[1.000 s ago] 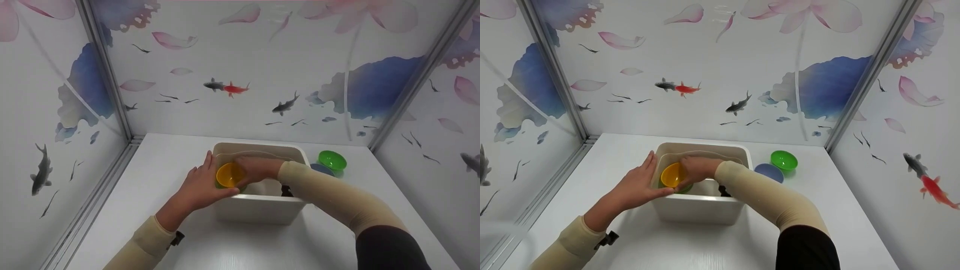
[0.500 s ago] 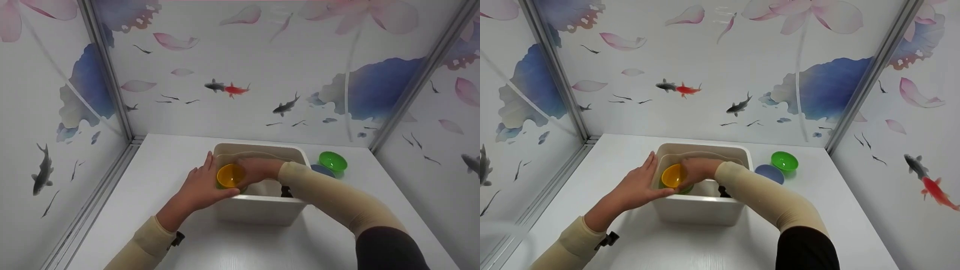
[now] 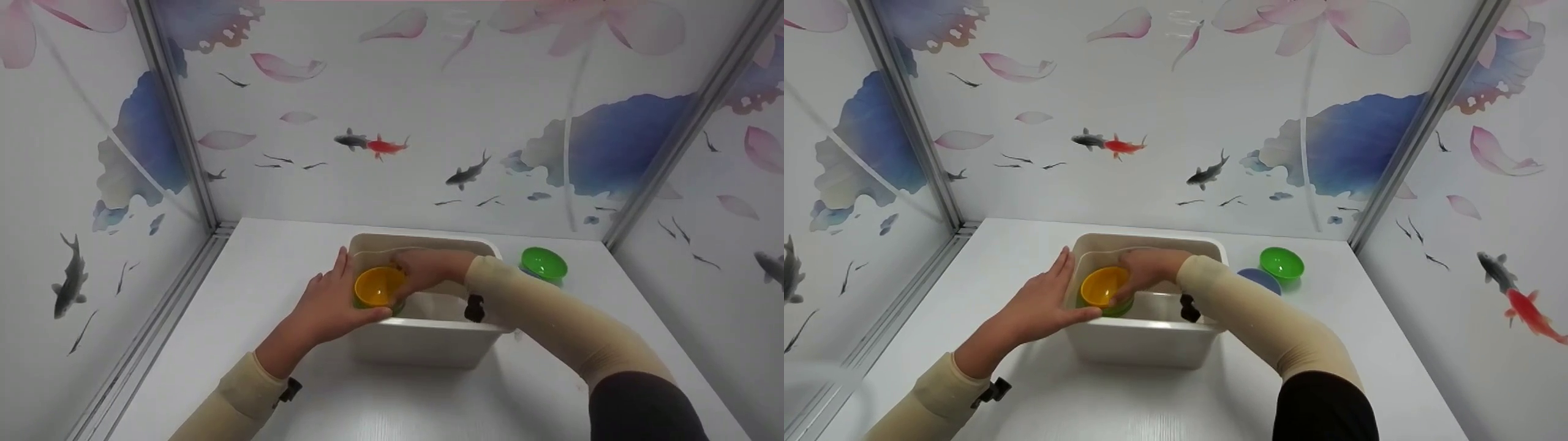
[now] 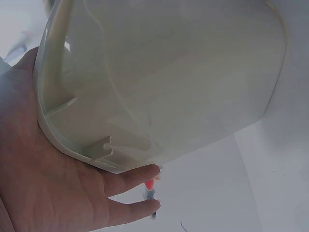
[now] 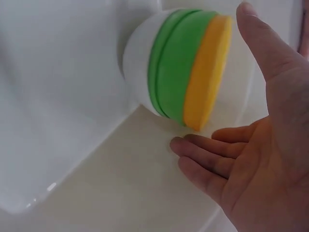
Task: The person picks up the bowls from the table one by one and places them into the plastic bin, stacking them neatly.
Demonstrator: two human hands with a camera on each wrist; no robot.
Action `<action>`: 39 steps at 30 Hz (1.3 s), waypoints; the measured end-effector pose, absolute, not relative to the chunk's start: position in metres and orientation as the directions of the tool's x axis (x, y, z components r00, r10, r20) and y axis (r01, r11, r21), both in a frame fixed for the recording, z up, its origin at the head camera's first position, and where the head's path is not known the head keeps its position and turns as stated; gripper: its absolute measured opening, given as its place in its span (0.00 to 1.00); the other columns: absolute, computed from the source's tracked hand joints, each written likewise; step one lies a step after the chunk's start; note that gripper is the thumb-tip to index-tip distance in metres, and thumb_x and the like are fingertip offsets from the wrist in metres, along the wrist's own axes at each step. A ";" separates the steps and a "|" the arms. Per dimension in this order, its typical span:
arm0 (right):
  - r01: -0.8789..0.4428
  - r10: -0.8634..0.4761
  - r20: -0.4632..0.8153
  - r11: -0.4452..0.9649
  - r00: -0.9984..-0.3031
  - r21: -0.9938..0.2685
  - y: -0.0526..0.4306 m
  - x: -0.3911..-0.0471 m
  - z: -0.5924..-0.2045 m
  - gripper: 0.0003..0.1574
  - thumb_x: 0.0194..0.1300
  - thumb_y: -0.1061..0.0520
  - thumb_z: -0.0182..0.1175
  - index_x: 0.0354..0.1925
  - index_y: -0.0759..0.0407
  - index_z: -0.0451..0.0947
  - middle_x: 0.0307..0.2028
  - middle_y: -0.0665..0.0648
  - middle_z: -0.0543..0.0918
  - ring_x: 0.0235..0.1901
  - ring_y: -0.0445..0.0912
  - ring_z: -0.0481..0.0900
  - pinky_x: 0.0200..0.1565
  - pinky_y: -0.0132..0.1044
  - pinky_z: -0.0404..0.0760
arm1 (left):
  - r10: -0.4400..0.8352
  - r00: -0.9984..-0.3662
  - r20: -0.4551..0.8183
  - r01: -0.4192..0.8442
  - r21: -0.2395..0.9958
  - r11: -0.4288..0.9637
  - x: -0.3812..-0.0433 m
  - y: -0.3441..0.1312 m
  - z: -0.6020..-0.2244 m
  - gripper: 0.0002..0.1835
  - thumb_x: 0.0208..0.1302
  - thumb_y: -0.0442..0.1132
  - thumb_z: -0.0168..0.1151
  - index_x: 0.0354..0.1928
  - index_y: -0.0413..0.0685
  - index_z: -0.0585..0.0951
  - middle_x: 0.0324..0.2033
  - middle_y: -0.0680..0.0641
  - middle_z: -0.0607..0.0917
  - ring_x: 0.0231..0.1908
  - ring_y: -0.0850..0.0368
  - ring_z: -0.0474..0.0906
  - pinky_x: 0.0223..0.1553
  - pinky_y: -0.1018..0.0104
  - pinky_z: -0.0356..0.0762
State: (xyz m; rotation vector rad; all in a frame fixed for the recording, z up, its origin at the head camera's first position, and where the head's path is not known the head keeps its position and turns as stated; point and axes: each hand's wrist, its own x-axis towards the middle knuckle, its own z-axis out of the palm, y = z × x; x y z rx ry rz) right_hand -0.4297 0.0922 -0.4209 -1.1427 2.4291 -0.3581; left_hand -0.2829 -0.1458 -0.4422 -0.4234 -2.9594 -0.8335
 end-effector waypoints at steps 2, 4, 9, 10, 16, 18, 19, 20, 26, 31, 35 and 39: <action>-0.650 -0.755 -0.288 0.654 -0.589 -0.387 0.098 -0.428 -0.411 0.54 0.65 0.32 0.79 0.72 0.64 0.73 0.64 0.65 0.83 0.58 0.55 0.83 0.64 0.53 0.82 | 0.249 -0.963 0.104 0.267 0.509 0.818 -0.283 -0.146 -0.442 0.77 0.55 0.88 0.64 0.90 0.42 0.48 0.89 0.39 0.44 0.82 0.35 0.62 0.81 0.32 0.53; -0.621 -0.721 -0.307 0.692 -0.621 -0.369 0.105 -0.426 -0.399 0.58 0.66 0.31 0.78 0.77 0.62 0.69 0.70 0.66 0.81 0.64 0.58 0.82 0.68 0.56 0.81 | 0.246 -0.964 0.103 0.264 0.514 0.816 -0.282 -0.146 -0.441 0.77 0.55 0.88 0.65 0.90 0.43 0.48 0.89 0.39 0.45 0.81 0.34 0.63 0.81 0.32 0.54; -0.585 -0.688 -0.281 0.721 -0.669 -0.372 0.130 -0.423 -0.362 0.57 0.73 0.32 0.73 0.83 0.58 0.64 0.73 0.65 0.79 0.69 0.58 0.81 0.68 0.58 0.80 | 0.232 -0.968 0.093 0.246 0.519 0.818 -0.282 -0.146 -0.441 0.76 0.54 0.87 0.66 0.91 0.45 0.49 0.90 0.40 0.45 0.79 0.31 0.65 0.80 0.31 0.55; -0.590 -0.697 -0.257 0.710 -0.670 -0.385 0.136 -0.422 -0.355 0.55 0.74 0.33 0.72 0.83 0.58 0.65 0.73 0.64 0.79 0.69 0.58 0.81 0.68 0.58 0.81 | 0.229 -0.969 0.088 0.241 0.521 0.819 -0.282 -0.146 -0.441 0.76 0.54 0.87 0.66 0.91 0.45 0.49 0.90 0.41 0.45 0.79 0.31 0.64 0.80 0.30 0.54; -0.623 -0.709 -0.026 0.636 -0.705 -0.455 0.178 -0.412 -0.330 0.40 0.78 0.39 0.70 0.77 0.54 0.74 0.65 0.57 0.85 0.62 0.52 0.86 0.65 0.56 0.83 | 0.221 -0.972 0.081 0.230 0.522 0.821 -0.282 -0.146 -0.441 0.77 0.52 0.88 0.67 0.91 0.48 0.47 0.90 0.42 0.44 0.81 0.32 0.62 0.81 0.31 0.54; -0.619 -0.682 0.048 0.631 -0.730 -0.468 0.194 -0.407 -0.329 0.37 0.78 0.39 0.70 0.75 0.53 0.76 0.63 0.55 0.86 0.60 0.51 0.86 0.63 0.56 0.85 | 0.224 -0.971 0.086 0.236 0.517 0.823 -0.282 -0.146 -0.441 0.77 0.53 0.88 0.66 0.91 0.48 0.47 0.90 0.41 0.44 0.81 0.32 0.61 0.81 0.31 0.54; -0.620 -0.669 0.084 0.626 -0.739 -0.473 0.202 -0.404 -0.330 0.36 0.78 0.40 0.70 0.75 0.53 0.76 0.62 0.55 0.86 0.60 0.51 0.86 0.62 0.57 0.85 | 0.226 -0.970 0.088 0.238 0.516 0.823 -0.282 -0.146 -0.441 0.77 0.53 0.88 0.66 0.91 0.48 0.47 0.90 0.41 0.44 0.81 0.32 0.62 0.80 0.31 0.54; -0.620 -0.654 0.117 0.623 -0.748 -0.477 0.210 -0.402 -0.331 0.36 0.79 0.40 0.70 0.74 0.54 0.77 0.61 0.56 0.87 0.59 0.52 0.86 0.62 0.58 0.85 | 0.228 -0.969 0.090 0.242 0.513 0.824 -0.282 -0.146 -0.441 0.77 0.53 0.88 0.66 0.91 0.47 0.48 0.90 0.41 0.44 0.81 0.32 0.62 0.80 0.31 0.54; -0.587 -0.533 0.266 0.629 -0.803 -0.511 0.252 -0.387 -0.355 0.31 0.80 0.48 0.70 0.72 0.61 0.78 0.57 0.60 0.88 0.56 0.54 0.87 0.60 0.60 0.85 | 0.242 -0.966 0.093 0.256 0.502 0.826 -0.282 -0.146 -0.440 0.77 0.53 0.89 0.64 0.91 0.45 0.48 0.90 0.40 0.44 0.80 0.32 0.63 0.80 0.31 0.55; -0.546 -0.417 0.353 0.648 -0.838 -0.531 0.283 -0.378 -0.381 0.28 0.81 0.51 0.69 0.69 0.65 0.78 0.55 0.63 0.88 0.54 0.57 0.88 0.59 0.62 0.85 | 0.242 -0.966 0.094 0.256 0.502 0.826 -0.283 -0.146 -0.440 0.78 0.54 0.88 0.64 0.90 0.43 0.48 0.90 0.40 0.43 0.81 0.33 0.62 0.81 0.32 0.54; -0.479 -0.317 0.369 0.691 -0.874 -0.541 0.305 -0.372 -0.402 0.30 0.82 0.48 0.68 0.69 0.66 0.78 0.54 0.64 0.87 0.54 0.59 0.87 0.58 0.63 0.85 | 0.238 -0.967 0.092 0.251 0.509 0.823 -0.284 -0.145 -0.443 0.78 0.54 0.87 0.66 0.90 0.43 0.47 0.90 0.40 0.43 0.82 0.36 0.61 0.81 0.32 0.52; -0.403 -0.238 0.347 0.726 -0.907 -0.557 0.326 -0.370 -0.420 0.33 0.82 0.45 0.67 0.69 0.67 0.76 0.54 0.66 0.87 0.55 0.61 0.87 0.58 0.63 0.85 | 0.237 -0.967 0.092 0.250 0.511 0.823 -0.285 -0.143 -0.443 0.78 0.54 0.86 0.67 0.91 0.43 0.47 0.90 0.40 0.43 0.82 0.35 0.61 0.81 0.32 0.52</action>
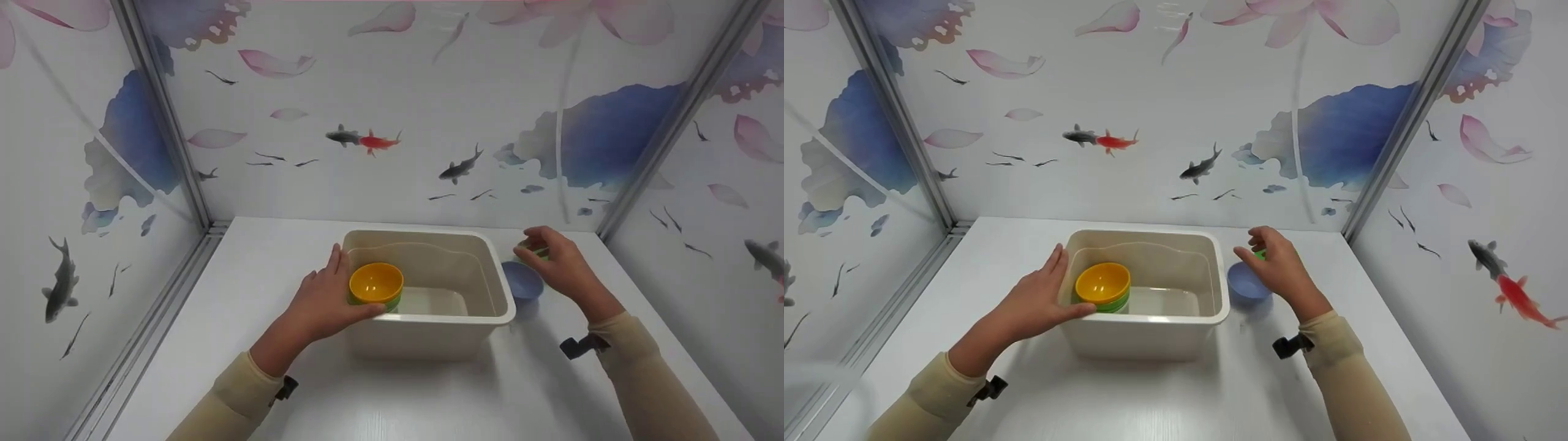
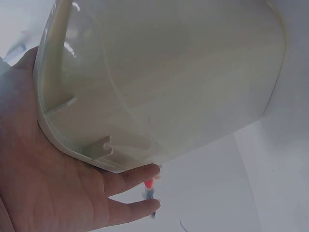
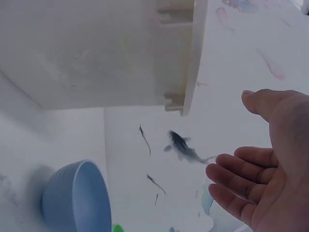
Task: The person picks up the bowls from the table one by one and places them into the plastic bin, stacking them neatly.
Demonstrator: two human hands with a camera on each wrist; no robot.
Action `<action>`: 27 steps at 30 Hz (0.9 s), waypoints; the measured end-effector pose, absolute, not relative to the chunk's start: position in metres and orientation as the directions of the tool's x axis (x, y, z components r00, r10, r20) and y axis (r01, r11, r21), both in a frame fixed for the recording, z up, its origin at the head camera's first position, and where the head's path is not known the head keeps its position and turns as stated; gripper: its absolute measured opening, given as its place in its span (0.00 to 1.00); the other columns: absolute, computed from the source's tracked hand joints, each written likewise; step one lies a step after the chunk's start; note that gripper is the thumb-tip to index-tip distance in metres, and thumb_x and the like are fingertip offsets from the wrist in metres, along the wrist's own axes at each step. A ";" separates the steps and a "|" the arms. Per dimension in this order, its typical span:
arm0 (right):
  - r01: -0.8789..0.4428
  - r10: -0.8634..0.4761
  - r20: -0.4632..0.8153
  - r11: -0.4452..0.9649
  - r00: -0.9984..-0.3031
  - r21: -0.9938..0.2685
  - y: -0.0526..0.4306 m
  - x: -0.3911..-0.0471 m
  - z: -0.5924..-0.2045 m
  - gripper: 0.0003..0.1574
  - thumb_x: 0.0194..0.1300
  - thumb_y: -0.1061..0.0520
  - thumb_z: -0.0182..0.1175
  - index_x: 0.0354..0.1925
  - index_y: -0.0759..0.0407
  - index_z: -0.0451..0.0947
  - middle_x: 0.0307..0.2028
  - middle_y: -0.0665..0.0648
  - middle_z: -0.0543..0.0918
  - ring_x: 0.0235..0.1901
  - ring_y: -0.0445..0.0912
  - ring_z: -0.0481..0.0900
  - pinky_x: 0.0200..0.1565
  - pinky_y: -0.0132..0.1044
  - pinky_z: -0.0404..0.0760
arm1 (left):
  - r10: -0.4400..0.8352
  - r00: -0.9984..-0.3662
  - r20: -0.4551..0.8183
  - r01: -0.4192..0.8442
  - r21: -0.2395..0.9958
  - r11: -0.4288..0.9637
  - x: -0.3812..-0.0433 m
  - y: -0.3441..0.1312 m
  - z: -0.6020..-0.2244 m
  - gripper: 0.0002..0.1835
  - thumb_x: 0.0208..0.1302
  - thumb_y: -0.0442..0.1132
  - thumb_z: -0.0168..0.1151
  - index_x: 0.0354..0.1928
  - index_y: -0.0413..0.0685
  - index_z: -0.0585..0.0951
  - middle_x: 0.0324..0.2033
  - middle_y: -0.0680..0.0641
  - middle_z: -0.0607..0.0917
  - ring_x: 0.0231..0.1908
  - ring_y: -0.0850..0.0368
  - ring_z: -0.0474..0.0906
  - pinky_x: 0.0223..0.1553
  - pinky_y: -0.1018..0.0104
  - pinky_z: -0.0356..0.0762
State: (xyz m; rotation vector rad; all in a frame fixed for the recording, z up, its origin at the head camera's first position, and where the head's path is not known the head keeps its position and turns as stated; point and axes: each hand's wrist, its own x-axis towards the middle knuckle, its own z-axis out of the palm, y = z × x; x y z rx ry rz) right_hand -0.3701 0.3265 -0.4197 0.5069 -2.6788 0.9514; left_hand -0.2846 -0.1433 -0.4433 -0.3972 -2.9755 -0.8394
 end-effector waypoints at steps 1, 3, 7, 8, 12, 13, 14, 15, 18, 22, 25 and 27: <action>-0.391 -0.224 0.344 0.730 -0.912 -0.561 0.330 -0.370 -0.423 0.33 0.82 0.45 0.67 0.69 0.68 0.76 0.54 0.67 0.87 0.55 0.62 0.86 0.59 0.63 0.84 | 0.237 -0.967 0.093 0.251 0.512 0.822 -0.285 -0.143 -0.444 0.77 0.54 0.85 0.68 0.91 0.43 0.47 0.90 0.41 0.43 0.82 0.35 0.62 0.81 0.31 0.52; -0.371 -0.200 0.341 0.736 -0.918 -0.566 0.337 -0.369 -0.430 0.34 0.82 0.45 0.67 0.69 0.69 0.75 0.55 0.68 0.86 0.56 0.62 0.86 0.59 0.63 0.84 | 0.238 -0.966 0.097 0.253 0.515 0.819 -0.284 -0.143 -0.444 0.76 0.55 0.83 0.70 0.91 0.44 0.47 0.90 0.40 0.44 0.82 0.34 0.62 0.81 0.31 0.52; -0.352 -0.174 0.342 0.738 -0.923 -0.575 0.347 -0.368 -0.441 0.35 0.82 0.45 0.67 0.69 0.72 0.74 0.56 0.71 0.85 0.57 0.64 0.84 0.60 0.64 0.83 | 0.237 -0.966 0.100 0.254 0.522 0.814 -0.284 -0.144 -0.443 0.75 0.57 0.80 0.72 0.91 0.45 0.46 0.90 0.40 0.44 0.81 0.34 0.62 0.81 0.31 0.52; -0.345 -0.168 0.338 0.740 -0.926 -0.577 0.349 -0.368 -0.444 0.36 0.82 0.45 0.66 0.70 0.72 0.74 0.56 0.71 0.85 0.58 0.64 0.84 0.60 0.63 0.83 | 0.236 -0.967 0.100 0.253 0.523 0.814 -0.284 -0.144 -0.443 0.75 0.57 0.81 0.72 0.91 0.45 0.47 0.90 0.40 0.44 0.82 0.34 0.62 0.81 0.31 0.52; -0.322 -0.150 0.327 0.754 -0.933 -0.572 0.357 -0.366 -0.454 0.39 0.83 0.43 0.65 0.71 0.74 0.72 0.56 0.72 0.85 0.58 0.65 0.84 0.59 0.61 0.83 | 0.233 -0.968 0.095 0.247 0.528 0.813 -0.282 -0.143 -0.442 0.75 0.56 0.83 0.70 0.91 0.46 0.47 0.90 0.41 0.43 0.81 0.33 0.62 0.81 0.32 0.51; -0.316 -0.145 0.324 0.759 -0.935 -0.570 0.360 -0.366 -0.456 0.40 0.83 0.43 0.65 0.72 0.74 0.72 0.56 0.71 0.85 0.58 0.65 0.84 0.59 0.60 0.84 | 0.232 -0.968 0.092 0.245 0.527 0.814 -0.282 -0.143 -0.442 0.76 0.55 0.84 0.69 0.91 0.46 0.47 0.90 0.41 0.43 0.81 0.33 0.62 0.82 0.32 0.51; -0.310 -0.140 0.322 0.762 -0.936 -0.568 0.362 -0.365 -0.459 0.40 0.83 0.42 0.65 0.72 0.74 0.72 0.56 0.71 0.85 0.58 0.64 0.84 0.59 0.59 0.84 | 0.232 -0.969 0.091 0.244 0.526 0.815 -0.282 -0.143 -0.442 0.76 0.55 0.85 0.68 0.91 0.46 0.47 0.90 0.41 0.43 0.81 0.33 0.63 0.81 0.32 0.52; -0.306 -0.137 0.320 0.764 -0.937 -0.568 0.364 -0.365 -0.461 0.40 0.83 0.42 0.65 0.72 0.74 0.72 0.56 0.71 0.85 0.58 0.64 0.84 0.59 0.59 0.83 | 0.232 -0.969 0.089 0.244 0.525 0.816 -0.282 -0.143 -0.442 0.77 0.54 0.86 0.68 0.91 0.46 0.47 0.90 0.41 0.43 0.80 0.32 0.63 0.81 0.33 0.52; -0.291 -0.124 0.313 0.768 -0.942 -0.570 0.370 -0.363 -0.466 0.42 0.83 0.41 0.64 0.72 0.75 0.71 0.56 0.71 0.85 0.58 0.64 0.85 0.59 0.59 0.83 | 0.233 -0.968 0.090 0.245 0.518 0.819 -0.282 -0.143 -0.441 0.77 0.54 0.87 0.66 0.91 0.45 0.47 0.90 0.41 0.43 0.80 0.32 0.63 0.81 0.33 0.53; -0.270 -0.106 0.299 0.765 -0.948 -0.585 0.377 -0.362 -0.474 0.43 0.84 0.41 0.64 0.72 0.76 0.70 0.57 0.73 0.84 0.59 0.66 0.84 0.61 0.61 0.82 | 0.240 -0.966 0.093 0.253 0.511 0.822 -0.282 -0.143 -0.441 0.77 0.55 0.87 0.66 0.91 0.43 0.47 0.90 0.40 0.44 0.81 0.34 0.62 0.81 0.33 0.52; -0.251 -0.093 0.284 0.766 -0.954 -0.592 0.381 -0.362 -0.479 0.43 0.84 0.41 0.63 0.73 0.76 0.70 0.57 0.72 0.84 0.60 0.65 0.84 0.61 0.58 0.82 | 0.242 -0.966 0.090 0.254 0.507 0.823 -0.282 -0.144 -0.441 0.77 0.55 0.86 0.66 0.90 0.42 0.47 0.89 0.40 0.44 0.82 0.35 0.62 0.81 0.32 0.53; -0.238 -0.087 0.272 0.768 -0.958 -0.595 0.383 -0.362 -0.483 0.43 0.84 0.41 0.63 0.73 0.75 0.69 0.57 0.71 0.84 0.60 0.65 0.84 0.60 0.56 0.82 | 0.242 -0.966 0.090 0.253 0.505 0.825 -0.283 -0.144 -0.441 0.77 0.55 0.86 0.66 0.90 0.41 0.47 0.89 0.40 0.44 0.82 0.35 0.62 0.81 0.32 0.53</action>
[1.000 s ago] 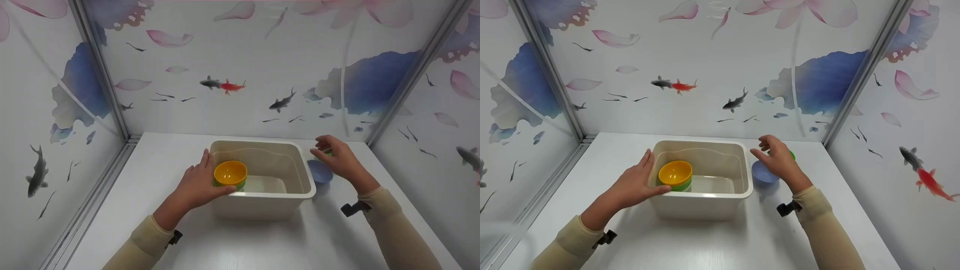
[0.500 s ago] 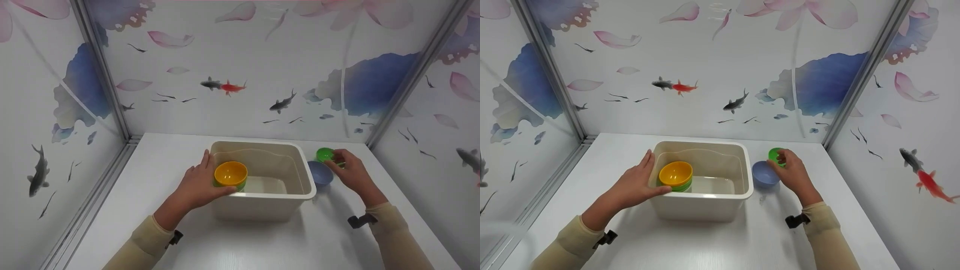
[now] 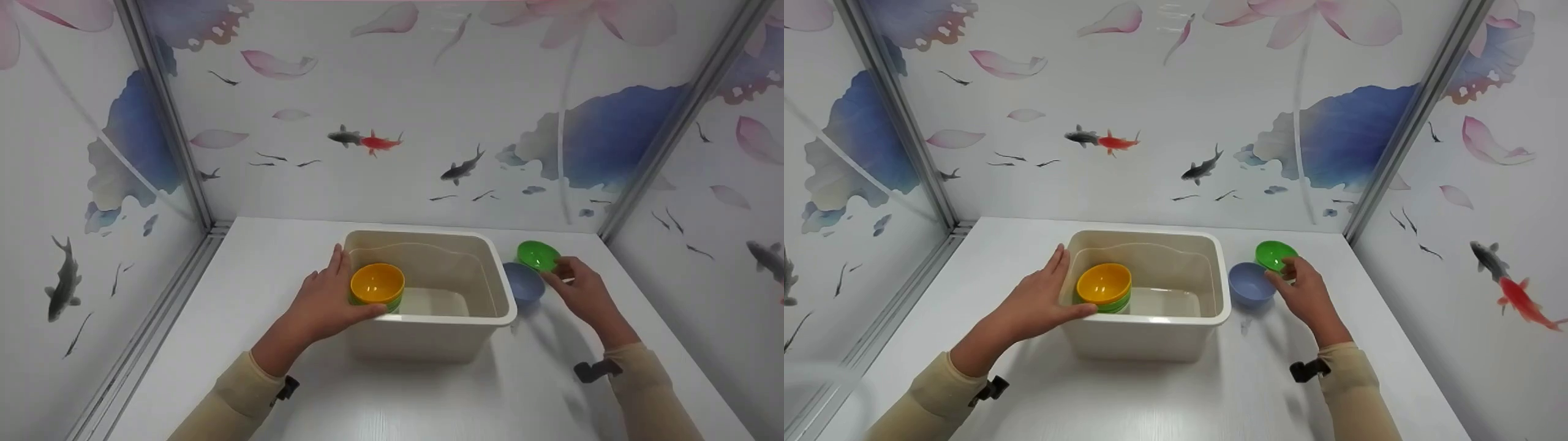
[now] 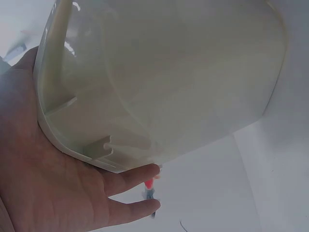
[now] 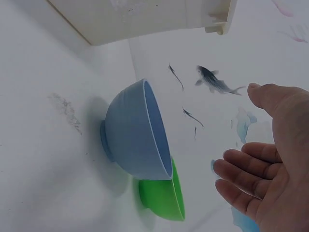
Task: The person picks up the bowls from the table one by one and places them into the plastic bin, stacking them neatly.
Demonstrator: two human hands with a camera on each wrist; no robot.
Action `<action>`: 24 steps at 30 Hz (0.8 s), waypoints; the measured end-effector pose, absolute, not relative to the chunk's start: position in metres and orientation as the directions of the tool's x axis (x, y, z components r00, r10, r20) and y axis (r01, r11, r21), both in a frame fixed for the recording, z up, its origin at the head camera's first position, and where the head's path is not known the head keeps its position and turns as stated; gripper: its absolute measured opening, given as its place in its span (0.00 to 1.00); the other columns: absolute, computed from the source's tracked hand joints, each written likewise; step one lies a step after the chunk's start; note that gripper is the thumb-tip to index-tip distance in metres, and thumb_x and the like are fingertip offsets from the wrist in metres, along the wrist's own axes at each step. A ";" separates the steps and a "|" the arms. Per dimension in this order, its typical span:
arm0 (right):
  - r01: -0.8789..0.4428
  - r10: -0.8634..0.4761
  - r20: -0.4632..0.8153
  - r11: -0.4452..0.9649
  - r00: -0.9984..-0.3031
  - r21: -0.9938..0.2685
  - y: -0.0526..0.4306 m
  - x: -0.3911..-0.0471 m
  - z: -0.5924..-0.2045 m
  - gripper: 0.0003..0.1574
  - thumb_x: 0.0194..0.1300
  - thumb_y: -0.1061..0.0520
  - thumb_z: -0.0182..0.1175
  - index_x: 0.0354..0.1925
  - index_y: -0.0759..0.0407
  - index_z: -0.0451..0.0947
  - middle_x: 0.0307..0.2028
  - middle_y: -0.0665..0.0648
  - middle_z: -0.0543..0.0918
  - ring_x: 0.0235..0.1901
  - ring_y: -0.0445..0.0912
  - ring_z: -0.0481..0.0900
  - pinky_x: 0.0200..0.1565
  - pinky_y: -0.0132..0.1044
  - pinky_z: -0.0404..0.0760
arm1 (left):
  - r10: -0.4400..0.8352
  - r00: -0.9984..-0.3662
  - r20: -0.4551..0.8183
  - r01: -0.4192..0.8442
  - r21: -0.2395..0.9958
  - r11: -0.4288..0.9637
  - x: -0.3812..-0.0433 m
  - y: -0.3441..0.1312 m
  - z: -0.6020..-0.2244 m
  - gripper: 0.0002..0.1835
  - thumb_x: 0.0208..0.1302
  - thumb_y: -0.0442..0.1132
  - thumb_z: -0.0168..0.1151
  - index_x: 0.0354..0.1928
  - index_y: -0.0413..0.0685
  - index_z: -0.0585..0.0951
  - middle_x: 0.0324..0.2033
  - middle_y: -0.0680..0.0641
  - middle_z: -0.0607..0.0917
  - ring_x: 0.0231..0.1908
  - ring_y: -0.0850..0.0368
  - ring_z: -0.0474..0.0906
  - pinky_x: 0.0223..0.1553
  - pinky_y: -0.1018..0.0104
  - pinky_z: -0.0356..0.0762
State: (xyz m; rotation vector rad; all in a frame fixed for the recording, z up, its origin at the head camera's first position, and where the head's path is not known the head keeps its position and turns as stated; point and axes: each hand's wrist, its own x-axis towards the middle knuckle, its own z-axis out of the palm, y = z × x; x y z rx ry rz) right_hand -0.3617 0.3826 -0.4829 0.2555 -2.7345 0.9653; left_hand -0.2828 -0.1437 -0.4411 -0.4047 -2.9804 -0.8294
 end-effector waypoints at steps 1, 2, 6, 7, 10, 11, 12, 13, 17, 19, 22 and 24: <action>-0.232 -0.083 0.266 0.767 -0.960 -0.598 0.383 -0.361 -0.484 0.43 0.84 0.40 0.62 0.73 0.75 0.69 0.57 0.71 0.84 0.60 0.65 0.84 0.61 0.56 0.82 | 0.242 -0.966 0.090 0.254 0.504 0.826 -0.283 -0.144 -0.442 0.77 0.55 0.86 0.66 0.90 0.41 0.47 0.89 0.40 0.44 0.82 0.35 0.62 0.81 0.32 0.53; -0.228 -0.081 0.261 0.764 -0.962 -0.603 0.384 -0.361 -0.485 0.43 0.84 0.40 0.62 0.74 0.75 0.69 0.57 0.71 0.84 0.60 0.65 0.83 0.61 0.57 0.82 | 0.241 -0.966 0.091 0.253 0.503 0.827 -0.283 -0.144 -0.442 0.77 0.55 0.87 0.66 0.90 0.41 0.48 0.89 0.40 0.44 0.81 0.35 0.62 0.81 0.32 0.54; -0.216 -0.072 0.247 0.751 -0.966 -0.624 0.385 -0.360 -0.489 0.44 0.84 0.39 0.62 0.74 0.75 0.69 0.58 0.72 0.84 0.61 0.66 0.82 0.63 0.62 0.81 | 0.239 -0.967 0.092 0.252 0.501 0.828 -0.283 -0.143 -0.443 0.78 0.54 0.87 0.66 0.90 0.41 0.48 0.89 0.39 0.44 0.80 0.33 0.64 0.81 0.32 0.54; -0.213 -0.069 0.246 0.750 -0.967 -0.627 0.385 -0.360 -0.489 0.44 0.84 0.39 0.62 0.74 0.75 0.69 0.58 0.72 0.84 0.61 0.66 0.82 0.63 0.63 0.80 | 0.239 -0.967 0.090 0.252 0.501 0.828 -0.283 -0.143 -0.442 0.78 0.54 0.87 0.66 0.90 0.41 0.48 0.89 0.39 0.44 0.80 0.33 0.64 0.81 0.32 0.54; -0.210 -0.069 0.241 0.746 -0.968 -0.632 0.384 -0.361 -0.490 0.45 0.84 0.39 0.62 0.74 0.75 0.68 0.59 0.73 0.83 0.62 0.66 0.82 0.64 0.63 0.80 | 0.237 -0.968 0.087 0.248 0.505 0.827 -0.283 -0.143 -0.441 0.78 0.54 0.87 0.66 0.90 0.41 0.48 0.89 0.40 0.44 0.81 0.34 0.63 0.81 0.32 0.53; -0.209 -0.070 0.238 0.746 -0.969 -0.633 0.384 -0.361 -0.490 0.45 0.84 0.39 0.62 0.74 0.75 0.68 0.59 0.73 0.83 0.62 0.66 0.82 0.64 0.63 0.80 | 0.238 -0.967 0.088 0.249 0.507 0.826 -0.283 -0.144 -0.441 0.78 0.54 0.87 0.66 0.90 0.41 0.48 0.90 0.40 0.44 0.81 0.34 0.62 0.81 0.32 0.53; -0.207 -0.070 0.234 0.745 -0.970 -0.634 0.383 -0.362 -0.490 0.45 0.84 0.39 0.62 0.74 0.75 0.68 0.59 0.73 0.83 0.62 0.66 0.81 0.64 0.63 0.80 | 0.239 -0.967 0.088 0.250 0.508 0.825 -0.283 -0.144 -0.441 0.78 0.54 0.87 0.66 0.90 0.42 0.48 0.90 0.40 0.44 0.81 0.34 0.62 0.81 0.32 0.53; -0.203 -0.071 0.228 0.747 -0.971 -0.633 0.383 -0.362 -0.491 0.45 0.84 0.38 0.62 0.74 0.75 0.68 0.59 0.73 0.83 0.62 0.67 0.81 0.64 0.63 0.80 | 0.239 -0.967 0.087 0.250 0.508 0.824 -0.283 -0.144 -0.441 0.78 0.54 0.87 0.66 0.90 0.42 0.48 0.90 0.40 0.43 0.82 0.34 0.62 0.81 0.32 0.53; -0.182 -0.067 0.201 0.752 -0.977 -0.633 0.382 -0.363 -0.494 0.48 0.84 0.37 0.62 0.75 0.76 0.66 0.61 0.75 0.82 0.63 0.68 0.81 0.64 0.64 0.80 | 0.239 -0.967 0.089 0.251 0.505 0.826 -0.283 -0.144 -0.442 0.78 0.54 0.87 0.66 0.91 0.43 0.47 0.90 0.40 0.43 0.81 0.33 0.63 0.81 0.32 0.54; -0.173 -0.068 0.188 0.754 -0.980 -0.633 0.380 -0.364 -0.496 0.50 0.83 0.36 0.63 0.76 0.76 0.65 0.63 0.77 0.80 0.64 0.69 0.80 0.64 0.65 0.80 | 0.237 -0.968 0.089 0.249 0.502 0.828 -0.283 -0.144 -0.443 0.78 0.53 0.88 0.66 0.91 0.43 0.47 0.90 0.41 0.43 0.80 0.33 0.63 0.81 0.33 0.54; -0.165 -0.070 0.172 0.751 -0.983 -0.639 0.377 -0.367 -0.500 0.53 0.81 0.35 0.65 0.76 0.77 0.63 0.66 0.79 0.76 0.67 0.70 0.77 0.66 0.67 0.78 | 0.234 -0.968 0.096 0.250 0.501 0.829 -0.283 -0.143 -0.443 0.78 0.53 0.88 0.66 0.90 0.43 0.47 0.90 0.40 0.44 0.79 0.33 0.64 0.80 0.32 0.55; -0.160 -0.072 0.162 0.755 -0.984 -0.636 0.374 -0.368 -0.505 0.57 0.80 0.34 0.66 0.77 0.78 0.61 0.68 0.79 0.74 0.68 0.71 0.74 0.67 0.68 0.76 | 0.233 -0.968 0.096 0.249 0.502 0.828 -0.284 -0.144 -0.443 0.78 0.53 0.87 0.66 0.90 0.43 0.48 0.90 0.40 0.44 0.80 0.33 0.64 0.80 0.31 0.55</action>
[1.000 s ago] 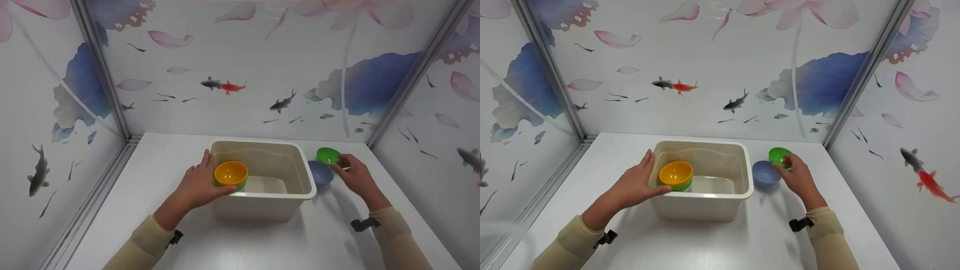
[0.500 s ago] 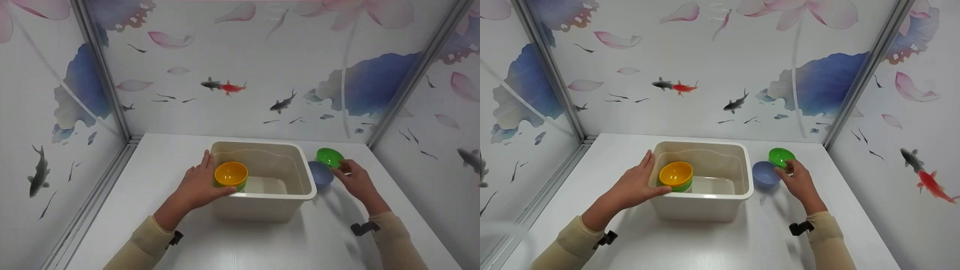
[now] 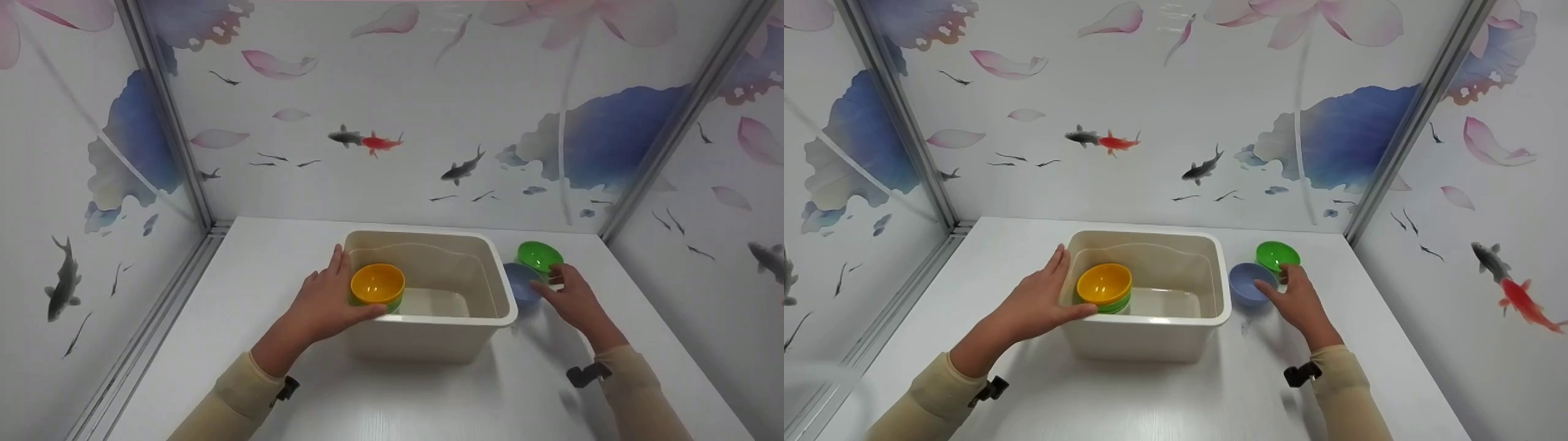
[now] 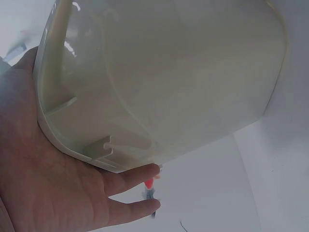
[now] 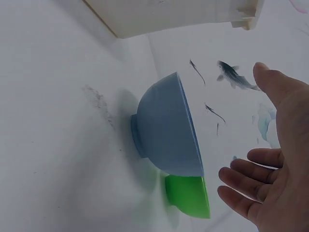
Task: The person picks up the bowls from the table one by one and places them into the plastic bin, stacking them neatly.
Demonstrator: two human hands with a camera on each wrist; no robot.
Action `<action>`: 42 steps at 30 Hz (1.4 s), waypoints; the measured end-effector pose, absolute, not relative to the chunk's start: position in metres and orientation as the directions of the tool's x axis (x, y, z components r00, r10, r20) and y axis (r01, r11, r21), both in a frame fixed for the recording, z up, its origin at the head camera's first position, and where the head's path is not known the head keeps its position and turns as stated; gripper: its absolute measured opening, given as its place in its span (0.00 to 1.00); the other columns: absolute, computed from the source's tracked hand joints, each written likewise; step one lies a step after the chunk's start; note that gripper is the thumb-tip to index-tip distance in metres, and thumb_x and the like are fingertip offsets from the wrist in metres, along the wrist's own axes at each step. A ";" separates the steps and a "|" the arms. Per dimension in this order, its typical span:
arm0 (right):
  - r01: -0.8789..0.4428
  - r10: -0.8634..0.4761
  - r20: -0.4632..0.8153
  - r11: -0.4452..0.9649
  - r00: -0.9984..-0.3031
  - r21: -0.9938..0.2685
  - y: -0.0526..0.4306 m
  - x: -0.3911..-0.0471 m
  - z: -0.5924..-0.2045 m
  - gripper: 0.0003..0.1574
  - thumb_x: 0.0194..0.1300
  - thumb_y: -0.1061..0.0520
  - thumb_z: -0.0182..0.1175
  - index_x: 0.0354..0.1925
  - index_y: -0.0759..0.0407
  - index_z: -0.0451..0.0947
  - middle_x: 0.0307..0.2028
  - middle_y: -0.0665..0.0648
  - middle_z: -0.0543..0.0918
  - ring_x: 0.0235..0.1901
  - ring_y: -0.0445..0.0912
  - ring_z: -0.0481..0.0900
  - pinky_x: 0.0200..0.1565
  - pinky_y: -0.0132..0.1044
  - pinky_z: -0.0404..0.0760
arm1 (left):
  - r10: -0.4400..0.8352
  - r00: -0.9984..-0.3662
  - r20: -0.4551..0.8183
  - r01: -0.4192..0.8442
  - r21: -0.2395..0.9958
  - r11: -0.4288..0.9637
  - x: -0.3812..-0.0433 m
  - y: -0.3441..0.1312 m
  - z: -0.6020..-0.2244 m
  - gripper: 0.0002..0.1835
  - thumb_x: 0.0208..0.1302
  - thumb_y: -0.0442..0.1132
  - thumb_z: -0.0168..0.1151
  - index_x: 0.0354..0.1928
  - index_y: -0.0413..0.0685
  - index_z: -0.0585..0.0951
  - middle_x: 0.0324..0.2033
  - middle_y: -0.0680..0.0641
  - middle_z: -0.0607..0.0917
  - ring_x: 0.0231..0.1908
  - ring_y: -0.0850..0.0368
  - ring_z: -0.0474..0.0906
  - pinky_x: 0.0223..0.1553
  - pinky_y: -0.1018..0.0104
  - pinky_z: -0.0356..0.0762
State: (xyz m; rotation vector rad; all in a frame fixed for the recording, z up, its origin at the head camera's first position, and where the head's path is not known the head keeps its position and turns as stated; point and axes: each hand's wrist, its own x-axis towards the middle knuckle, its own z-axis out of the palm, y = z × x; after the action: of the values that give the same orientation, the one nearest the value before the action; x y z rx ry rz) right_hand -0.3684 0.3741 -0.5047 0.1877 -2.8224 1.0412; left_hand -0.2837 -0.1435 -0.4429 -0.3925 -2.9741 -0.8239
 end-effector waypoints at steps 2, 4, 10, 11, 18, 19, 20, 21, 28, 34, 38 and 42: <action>-0.145 -0.066 0.148 0.764 -0.987 -0.629 0.372 -0.370 -0.511 0.62 0.78 0.31 0.67 0.79 0.78 0.58 0.70 0.79 0.71 0.70 0.72 0.72 0.69 0.69 0.74 | 0.233 -0.968 0.097 0.250 0.504 0.827 -0.284 -0.144 -0.442 0.78 0.54 0.87 0.66 0.90 0.43 0.47 0.90 0.40 0.45 0.81 0.35 0.62 0.80 0.31 0.54; -0.124 -0.055 0.130 0.775 -0.990 -0.620 0.370 -0.371 -0.516 0.67 0.76 0.27 0.66 0.81 0.77 0.54 0.72 0.79 0.69 0.72 0.72 0.70 0.70 0.71 0.72 | 0.235 -0.968 0.093 0.249 0.504 0.827 -0.283 -0.144 -0.442 0.78 0.54 0.87 0.66 0.90 0.43 0.47 0.90 0.40 0.44 0.83 0.36 0.61 0.81 0.31 0.53; -0.039 0.005 0.068 0.782 -0.998 -0.623 0.362 -0.372 -0.530 0.78 0.70 0.22 0.67 0.84 0.77 0.47 0.76 0.80 0.62 0.76 0.73 0.64 0.74 0.72 0.66 | 0.239 -0.967 0.089 0.251 0.508 0.824 -0.283 -0.144 -0.442 0.78 0.54 0.87 0.66 0.91 0.43 0.47 0.90 0.40 0.43 0.84 0.38 0.59 0.82 0.32 0.51; -0.030 0.012 0.063 0.782 -0.998 -0.622 0.361 -0.373 -0.532 0.79 0.70 0.21 0.67 0.84 0.77 0.47 0.77 0.80 0.61 0.76 0.73 0.64 0.74 0.72 0.66 | 0.239 -0.967 0.091 0.252 0.509 0.823 -0.284 -0.144 -0.442 0.78 0.54 0.87 0.66 0.91 0.43 0.47 0.90 0.40 0.43 0.84 0.37 0.59 0.81 0.32 0.51; -0.024 0.027 0.071 0.778 -0.997 -0.628 0.355 -0.375 -0.545 0.83 0.65 0.17 0.69 0.86 0.72 0.45 0.79 0.78 0.60 0.78 0.72 0.63 0.75 0.71 0.64 | 0.237 -0.967 0.090 0.250 0.506 0.826 -0.284 -0.144 -0.442 0.78 0.54 0.87 0.67 0.91 0.44 0.46 0.90 0.41 0.43 0.83 0.37 0.59 0.82 0.32 0.51; -0.029 0.026 0.077 0.773 -0.997 -0.634 0.354 -0.376 -0.546 0.83 0.65 0.18 0.70 0.86 0.72 0.46 0.79 0.78 0.61 0.78 0.71 0.63 0.76 0.71 0.63 | 0.237 -0.967 0.090 0.249 0.506 0.826 -0.284 -0.144 -0.442 0.78 0.54 0.87 0.67 0.91 0.44 0.46 0.90 0.41 0.43 0.83 0.37 0.59 0.82 0.32 0.51; -0.039 0.021 0.086 0.768 -0.996 -0.639 0.354 -0.377 -0.547 0.82 0.65 0.20 0.71 0.86 0.72 0.46 0.79 0.78 0.61 0.79 0.71 0.62 0.76 0.71 0.63 | 0.237 -0.967 0.089 0.249 0.506 0.826 -0.284 -0.144 -0.442 0.78 0.54 0.87 0.67 0.91 0.44 0.46 0.90 0.41 0.43 0.83 0.37 0.59 0.82 0.32 0.51; -0.048 0.019 0.096 0.759 -0.995 -0.650 0.353 -0.378 -0.548 0.81 0.66 0.21 0.72 0.86 0.71 0.46 0.79 0.78 0.62 0.79 0.71 0.62 0.77 0.71 0.62 | 0.237 -0.967 0.089 0.249 0.507 0.825 -0.284 -0.144 -0.442 0.78 0.54 0.86 0.67 0.91 0.44 0.46 0.90 0.40 0.43 0.84 0.37 0.59 0.81 0.32 0.51; -0.088 0.014 0.134 0.686 -0.991 -0.722 0.350 -0.385 -0.557 0.78 0.66 0.30 0.78 0.86 0.70 0.46 0.78 0.76 0.64 0.79 0.69 0.62 0.79 0.69 0.59 | 0.234 -0.968 0.088 0.246 0.508 0.826 -0.283 -0.143 -0.441 0.76 0.55 0.85 0.68 0.91 0.45 0.46 0.90 0.41 0.43 0.83 0.37 0.60 0.82 0.33 0.52; -0.131 0.025 0.184 0.611 -0.983 -0.781 0.350 -0.388 -0.562 0.72 0.65 0.43 0.81 0.84 0.73 0.48 0.77 0.77 0.64 0.78 0.69 0.63 0.79 0.67 0.58 | 0.237 -0.967 0.096 0.253 0.502 0.827 -0.284 -0.143 -0.441 0.77 0.55 0.86 0.66 0.90 0.42 0.47 0.90 0.40 0.44 0.81 0.34 0.63 0.81 0.33 0.54; -0.151 0.029 0.208 0.588 -0.978 -0.795 0.350 -0.389 -0.567 0.71 0.65 0.47 0.82 0.84 0.72 0.49 0.77 0.76 0.65 0.78 0.69 0.64 0.80 0.66 0.58 | 0.241 -0.966 0.098 0.257 0.501 0.826 -0.283 -0.143 -0.441 0.77 0.55 0.87 0.66 0.90 0.41 0.48 0.90 0.40 0.43 0.81 0.34 0.63 0.81 0.32 0.54; -0.118 0.045 0.182 0.606 -0.982 -0.787 0.350 -0.389 -0.568 0.74 0.65 0.44 0.82 0.86 0.72 0.46 0.79 0.77 0.62 0.79 0.69 0.61 0.80 0.66 0.56 | 0.239 -0.966 0.100 0.256 0.499 0.828 -0.283 -0.142 -0.441 0.77 0.55 0.87 0.66 0.90 0.40 0.49 0.89 0.39 0.44 0.82 0.35 0.62 0.80 0.31 0.54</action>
State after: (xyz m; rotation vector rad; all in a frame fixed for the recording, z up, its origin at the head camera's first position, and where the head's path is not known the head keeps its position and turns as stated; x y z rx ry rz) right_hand -0.3885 0.3498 -0.5685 0.0608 -2.6477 1.3176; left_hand -0.2826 -0.1424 -0.4414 -0.4030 -2.9720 -0.8177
